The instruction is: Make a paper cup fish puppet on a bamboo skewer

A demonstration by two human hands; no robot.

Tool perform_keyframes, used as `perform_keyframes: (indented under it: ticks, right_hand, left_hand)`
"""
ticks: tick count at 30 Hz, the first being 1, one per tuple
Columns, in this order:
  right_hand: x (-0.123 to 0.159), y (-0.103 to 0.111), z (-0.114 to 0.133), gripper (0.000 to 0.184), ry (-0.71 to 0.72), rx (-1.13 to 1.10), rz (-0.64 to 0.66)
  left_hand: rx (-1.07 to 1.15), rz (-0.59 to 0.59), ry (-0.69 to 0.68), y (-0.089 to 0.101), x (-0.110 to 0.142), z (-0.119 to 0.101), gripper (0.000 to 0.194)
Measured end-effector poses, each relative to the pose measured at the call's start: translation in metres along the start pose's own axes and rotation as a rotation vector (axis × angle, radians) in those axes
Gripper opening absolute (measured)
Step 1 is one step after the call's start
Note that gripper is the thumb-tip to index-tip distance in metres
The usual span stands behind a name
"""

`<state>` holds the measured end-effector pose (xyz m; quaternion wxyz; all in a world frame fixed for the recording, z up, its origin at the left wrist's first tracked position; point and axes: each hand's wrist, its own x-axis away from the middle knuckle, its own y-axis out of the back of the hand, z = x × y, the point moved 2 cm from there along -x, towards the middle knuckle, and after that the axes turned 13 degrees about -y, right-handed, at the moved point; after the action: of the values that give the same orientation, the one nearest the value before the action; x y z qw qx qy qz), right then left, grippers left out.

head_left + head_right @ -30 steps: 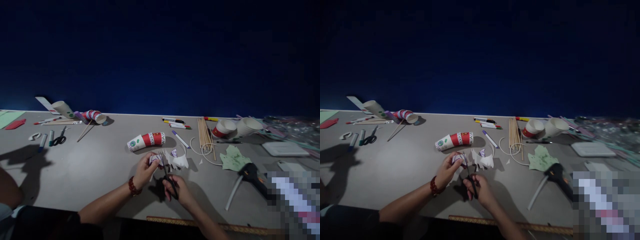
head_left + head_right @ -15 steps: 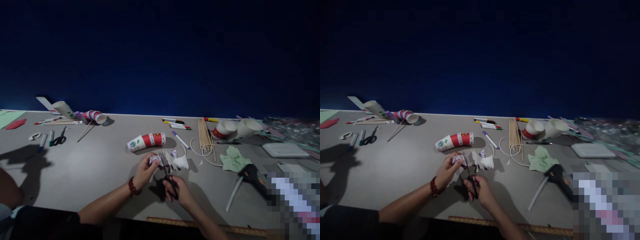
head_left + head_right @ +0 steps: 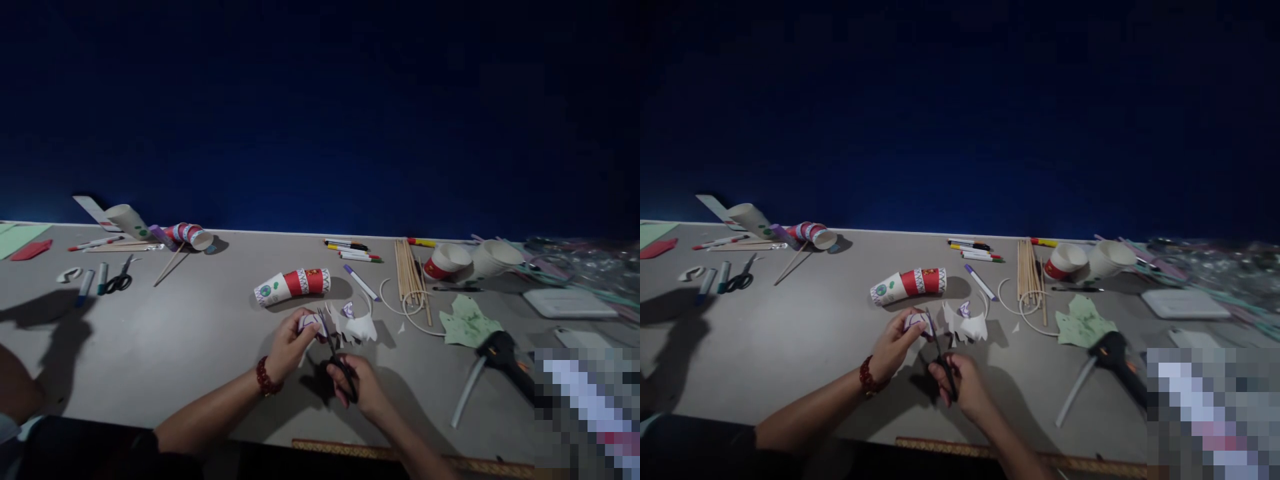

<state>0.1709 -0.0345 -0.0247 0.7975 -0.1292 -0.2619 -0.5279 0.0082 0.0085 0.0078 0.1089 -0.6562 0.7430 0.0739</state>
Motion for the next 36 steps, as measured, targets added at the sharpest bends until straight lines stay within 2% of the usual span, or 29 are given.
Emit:
perform_keyframes:
  ticks: [5, 11, 16, 20, 27, 36]
  right_hand:
    - [0.0, 0.004, -0.003, 0.062, -0.024, -0.016, -0.018]
    - [0.0, 0.014, -0.004, 0.058, -0.033, 0.074, -0.027]
    - [0.005, 0.02, 0.006, 0.055, -0.05, 0.087, 0.006]
    - [0.007, 0.021, 0.011, 0.054, -0.057, 0.082, 0.021]
    - [0.0, 0.02, 0.0, 0.055, -0.039, 0.066, 0.029]
    - [0.001, 0.022, 0.004, 0.06, -0.034, 0.103, 0.0]
  left_hand:
    - [0.04, 0.015, 0.003, 0.0, 0.001, -0.001, 0.024]
    - [0.051, 0.015, 0.005, 0.001, -0.001, -0.001, 0.024]
    - [0.058, 0.092, 0.015, -0.001, -0.001, 0.0, 0.027]
    - [0.052, 0.126, 0.031, -0.003, 0.0, 0.001, 0.029]
    - [0.042, 0.131, 0.024, -0.004, 0.0, 0.0, 0.03]
    - [0.031, 0.128, 0.011, -0.003, -0.001, -0.001, 0.027]
